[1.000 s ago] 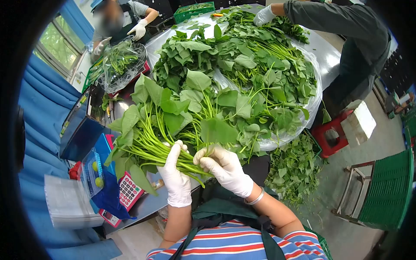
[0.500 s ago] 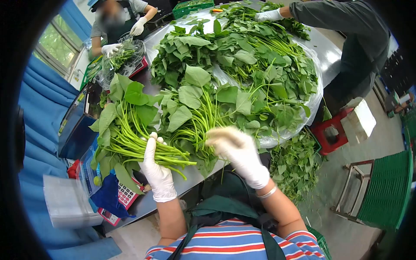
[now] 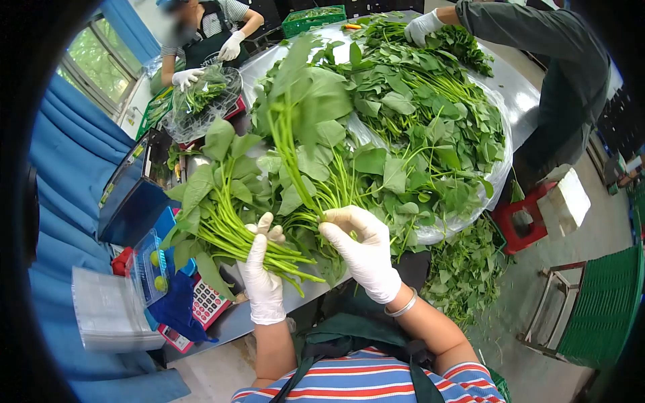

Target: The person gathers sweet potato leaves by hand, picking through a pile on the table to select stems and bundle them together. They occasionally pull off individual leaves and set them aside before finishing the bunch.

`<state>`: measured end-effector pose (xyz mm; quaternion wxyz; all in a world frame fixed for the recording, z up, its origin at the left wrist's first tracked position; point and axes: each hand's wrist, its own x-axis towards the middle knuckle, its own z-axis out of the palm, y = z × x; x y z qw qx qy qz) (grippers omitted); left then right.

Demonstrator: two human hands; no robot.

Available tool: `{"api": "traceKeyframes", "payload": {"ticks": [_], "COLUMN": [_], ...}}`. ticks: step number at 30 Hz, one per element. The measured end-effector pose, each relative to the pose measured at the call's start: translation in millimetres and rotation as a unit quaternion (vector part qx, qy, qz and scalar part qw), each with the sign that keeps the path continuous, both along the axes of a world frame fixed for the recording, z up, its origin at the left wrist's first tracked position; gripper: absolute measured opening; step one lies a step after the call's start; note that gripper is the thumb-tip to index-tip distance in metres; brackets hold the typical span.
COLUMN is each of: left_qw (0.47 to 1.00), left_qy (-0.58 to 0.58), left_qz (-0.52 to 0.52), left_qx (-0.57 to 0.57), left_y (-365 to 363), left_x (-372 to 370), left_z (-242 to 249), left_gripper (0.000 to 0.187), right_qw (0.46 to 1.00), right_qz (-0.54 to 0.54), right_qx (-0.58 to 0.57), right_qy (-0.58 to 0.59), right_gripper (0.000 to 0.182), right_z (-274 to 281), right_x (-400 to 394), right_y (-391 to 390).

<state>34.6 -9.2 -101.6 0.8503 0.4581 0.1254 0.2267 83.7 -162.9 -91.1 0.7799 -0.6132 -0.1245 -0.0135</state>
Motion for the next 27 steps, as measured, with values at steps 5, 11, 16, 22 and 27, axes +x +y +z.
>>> {"api": "traceKeyframes", "payload": {"ticks": [5,11,16,22,27], "left_qw": [0.997,0.993,0.997,0.99,0.993], "left_qy": [-0.033,-0.072,-0.066,-0.078,-0.057], "left_qz": [-0.035,-0.07,0.035,0.081,0.074], "left_qx": [-0.059,-0.058,-0.033,-0.081,-0.074], "left_y": [-7,-5,15,31,29], "left_x": [0,-7,-11,-14,-19], "left_z": [-3,-5,1,-2,-2], "left_gripper": [0.033,0.033,0.026,0.025,0.025], "right_qw": [0.954,0.942,0.933,0.933,0.895], "right_qz": [0.135,0.223,0.209,-0.031,-0.085], "right_qx": [-0.231,-0.243,-0.29,-0.354,-0.438], "right_qy": [-0.136,-0.061,-0.044,-0.064,-0.014], "right_gripper": [0.015,0.018,0.027,0.023,0.023], "right_z": [8,2,-18,-50,-43], "right_x": [1,-2,9,27,25], "right_y": [2,5,-13,-21,-19]}}
